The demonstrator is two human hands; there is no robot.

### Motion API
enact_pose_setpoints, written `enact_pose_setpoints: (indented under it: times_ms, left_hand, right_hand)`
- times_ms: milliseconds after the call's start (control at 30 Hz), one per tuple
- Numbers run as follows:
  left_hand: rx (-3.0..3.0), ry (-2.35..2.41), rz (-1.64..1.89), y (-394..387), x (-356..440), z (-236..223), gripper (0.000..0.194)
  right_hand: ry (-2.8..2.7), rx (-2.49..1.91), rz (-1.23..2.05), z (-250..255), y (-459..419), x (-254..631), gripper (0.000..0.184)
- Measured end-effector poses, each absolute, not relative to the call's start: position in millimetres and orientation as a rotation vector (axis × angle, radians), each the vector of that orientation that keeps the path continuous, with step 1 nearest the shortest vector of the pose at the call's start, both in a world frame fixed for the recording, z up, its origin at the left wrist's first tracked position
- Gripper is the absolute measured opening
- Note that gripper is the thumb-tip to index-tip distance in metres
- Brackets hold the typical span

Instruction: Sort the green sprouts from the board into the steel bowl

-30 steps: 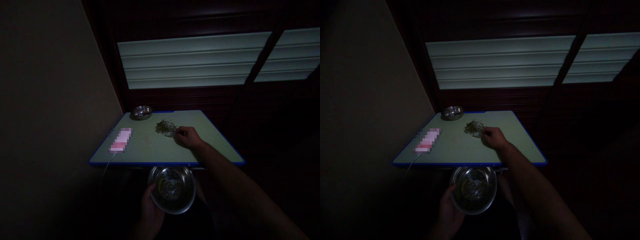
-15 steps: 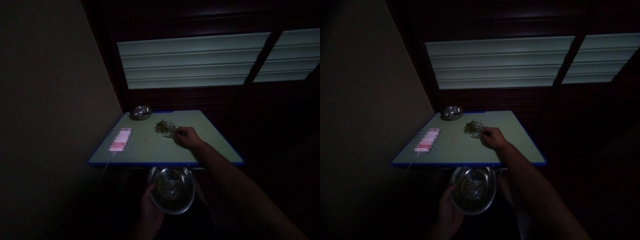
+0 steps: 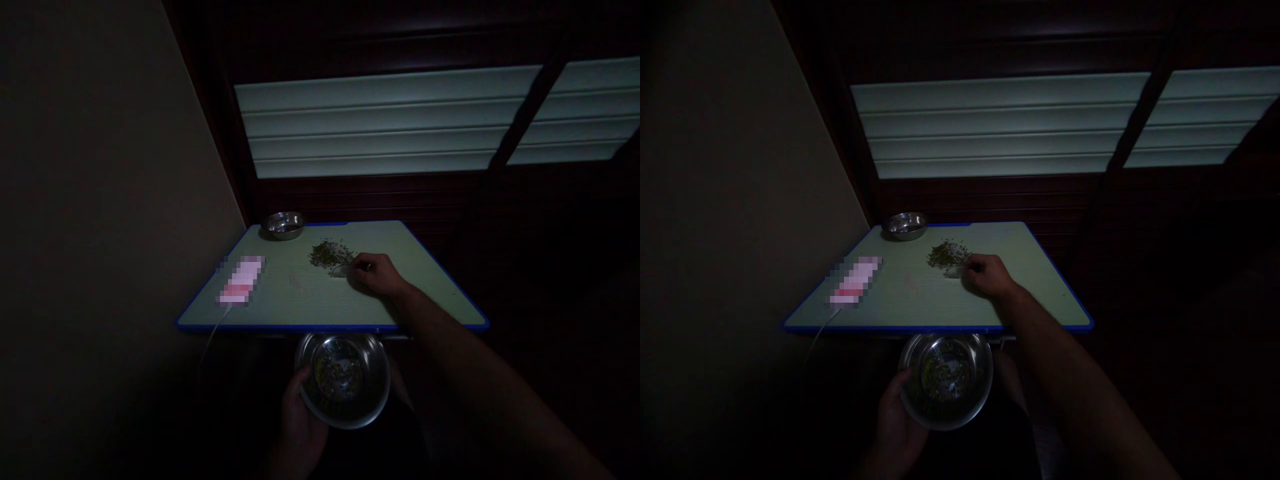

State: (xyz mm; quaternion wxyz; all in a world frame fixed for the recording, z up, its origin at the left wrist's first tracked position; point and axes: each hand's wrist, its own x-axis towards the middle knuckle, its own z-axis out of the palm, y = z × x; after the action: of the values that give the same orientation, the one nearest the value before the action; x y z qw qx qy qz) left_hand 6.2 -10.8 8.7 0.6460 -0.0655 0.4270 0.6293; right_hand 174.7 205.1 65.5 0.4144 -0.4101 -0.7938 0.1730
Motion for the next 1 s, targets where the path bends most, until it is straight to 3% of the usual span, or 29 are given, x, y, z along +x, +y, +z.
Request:
enact_pose_setpoints:
  times_ms: [667,1000]
  left_hand:
    - [-0.177,0.905,1.445,-11.0,6.7,6.2,0.017]
    - [-0.141,0.915,1.441,-8.5,6.7,5.8,0.018]
  right_hand:
    - [-2.033,-1.014,0.506,63.7,207.4,173.6,0.015]
    - [-1.955,-1.024,0.774,61.2,211.3,167.4,0.023]
